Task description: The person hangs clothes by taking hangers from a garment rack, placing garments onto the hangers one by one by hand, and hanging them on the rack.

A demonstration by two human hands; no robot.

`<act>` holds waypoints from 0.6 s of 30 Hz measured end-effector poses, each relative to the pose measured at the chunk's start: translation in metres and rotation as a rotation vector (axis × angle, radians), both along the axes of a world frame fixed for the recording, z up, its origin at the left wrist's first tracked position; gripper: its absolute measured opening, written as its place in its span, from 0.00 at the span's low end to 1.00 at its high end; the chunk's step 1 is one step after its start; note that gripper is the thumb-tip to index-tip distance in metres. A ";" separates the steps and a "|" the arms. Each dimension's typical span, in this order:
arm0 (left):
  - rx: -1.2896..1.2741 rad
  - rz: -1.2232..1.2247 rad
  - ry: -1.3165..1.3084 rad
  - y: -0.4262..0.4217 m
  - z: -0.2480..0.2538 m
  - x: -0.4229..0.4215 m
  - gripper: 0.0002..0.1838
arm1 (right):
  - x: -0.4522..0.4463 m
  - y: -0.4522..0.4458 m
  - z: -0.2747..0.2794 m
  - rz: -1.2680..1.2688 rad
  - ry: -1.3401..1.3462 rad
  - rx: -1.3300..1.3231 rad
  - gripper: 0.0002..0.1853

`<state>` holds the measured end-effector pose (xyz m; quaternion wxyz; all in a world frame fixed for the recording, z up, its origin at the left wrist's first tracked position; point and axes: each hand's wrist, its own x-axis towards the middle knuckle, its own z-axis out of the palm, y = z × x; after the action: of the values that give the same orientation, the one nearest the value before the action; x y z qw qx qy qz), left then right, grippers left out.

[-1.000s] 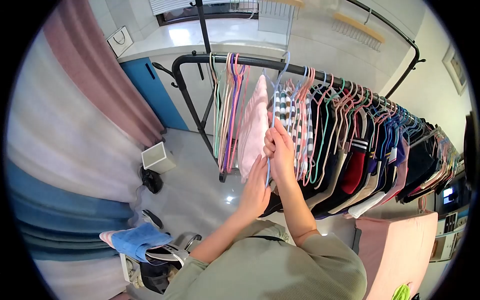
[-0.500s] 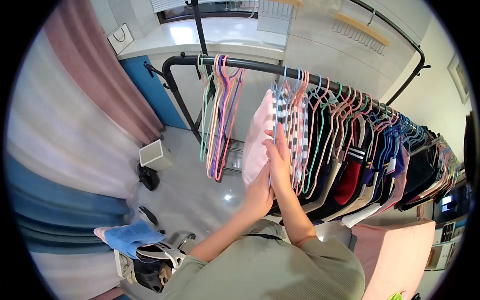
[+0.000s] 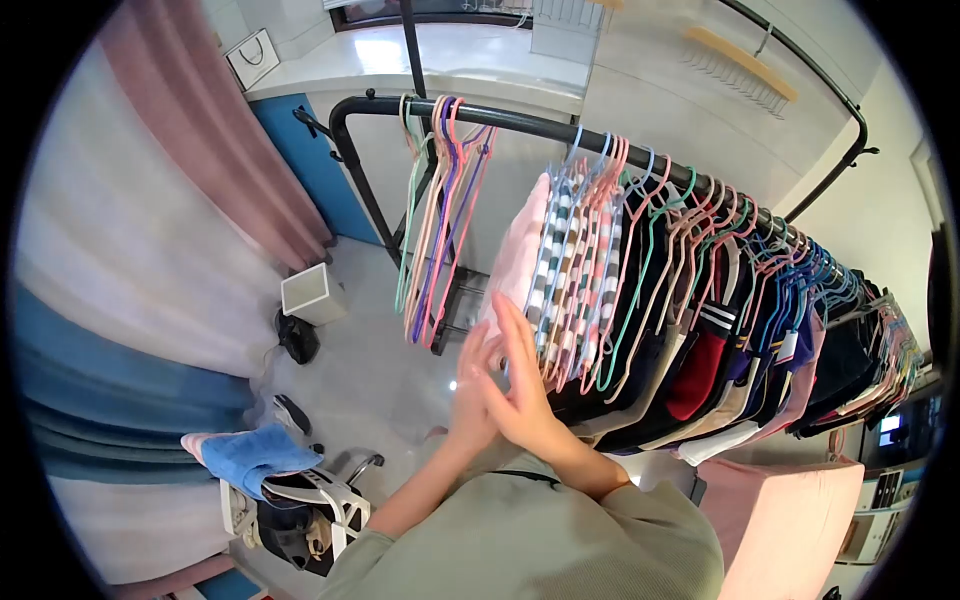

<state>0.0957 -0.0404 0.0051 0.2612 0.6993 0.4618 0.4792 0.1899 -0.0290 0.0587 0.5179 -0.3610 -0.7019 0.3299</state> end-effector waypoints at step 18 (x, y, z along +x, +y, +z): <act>-0.076 0.192 -0.152 0.076 -0.009 -0.089 0.41 | -0.079 0.055 -0.059 -0.216 0.002 -0.009 0.37</act>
<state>0.0065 0.0354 -0.0036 0.2748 0.6030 0.5234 0.5356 0.1113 0.0256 -0.0007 0.5493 -0.4365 -0.6569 0.2759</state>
